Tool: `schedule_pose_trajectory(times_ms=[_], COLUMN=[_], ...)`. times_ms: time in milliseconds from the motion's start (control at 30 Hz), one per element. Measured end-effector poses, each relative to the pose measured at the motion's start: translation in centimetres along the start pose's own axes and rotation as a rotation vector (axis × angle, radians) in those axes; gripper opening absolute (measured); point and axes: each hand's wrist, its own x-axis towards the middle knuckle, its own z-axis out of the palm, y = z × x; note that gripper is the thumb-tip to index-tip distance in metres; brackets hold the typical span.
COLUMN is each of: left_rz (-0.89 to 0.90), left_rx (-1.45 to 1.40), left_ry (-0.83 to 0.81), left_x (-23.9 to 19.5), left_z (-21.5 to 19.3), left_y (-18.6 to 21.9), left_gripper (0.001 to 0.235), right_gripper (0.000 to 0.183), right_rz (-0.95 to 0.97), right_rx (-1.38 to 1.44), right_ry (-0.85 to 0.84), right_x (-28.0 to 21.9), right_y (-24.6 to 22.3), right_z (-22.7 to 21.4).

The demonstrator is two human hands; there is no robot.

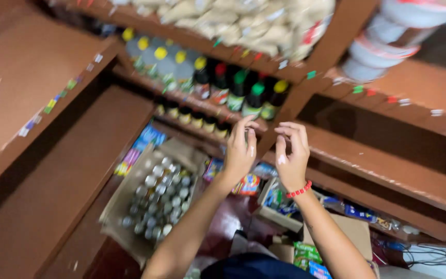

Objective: Organize and stock instant noodles and canned goods on grocery store shelves.

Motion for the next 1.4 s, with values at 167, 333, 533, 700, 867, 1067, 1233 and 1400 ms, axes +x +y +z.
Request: schedule_pose_trajectory(times_ms=[167,333,533,700,867,1067,1233,1400], left_rz=[-0.149,-0.491,-0.773,-0.873,-0.714,-1.008,-1.401,-1.326], left_rx=[0.227,0.304,0.417,0.411,0.384,-0.017,-0.803,-0.777], left_ry=[0.114,0.054,-0.088,-0.068,-0.075,-0.168,0.008,-0.117], left_x=[-8.8,-19.8,-33.6,-39.9,-42.1,-42.4,-33.4,-31.4], left_z=[-10.5,-21.8,-35.2,-41.4,-43.6,-39.9,-36.5,-35.2], left_y=[-5.6,-9.1,-14.7,-13.8,-14.7,-18.9,-12.6,-10.9], left_gripper=[0.023,0.019,0.031,0.043,0.031,0.036,0.072,0.077], right_gripper=[0.012,0.014,0.016,0.014,0.052,0.068,0.055,0.058], right_rz=[0.008,0.123,0.201,0.492,0.563,0.414,0.267,0.235], right_rx=[0.096,0.137,0.139,0.111,0.253,0.342,0.22,-0.06], right_ry=[-0.316,-0.627,-0.849,-0.925,-0.897,-0.834,-0.905,-0.886], right_x=[-5.6,-13.1,-22.9,-29.2,-35.9,-35.8,-36.1,-37.1], right_y=[0.2,-0.3,-0.2,-1.7,-1.2,-8.8,-11.5,-7.7], right_z=[7.7,14.7,22.7,26.4,28.4,26.9,27.0,26.9])
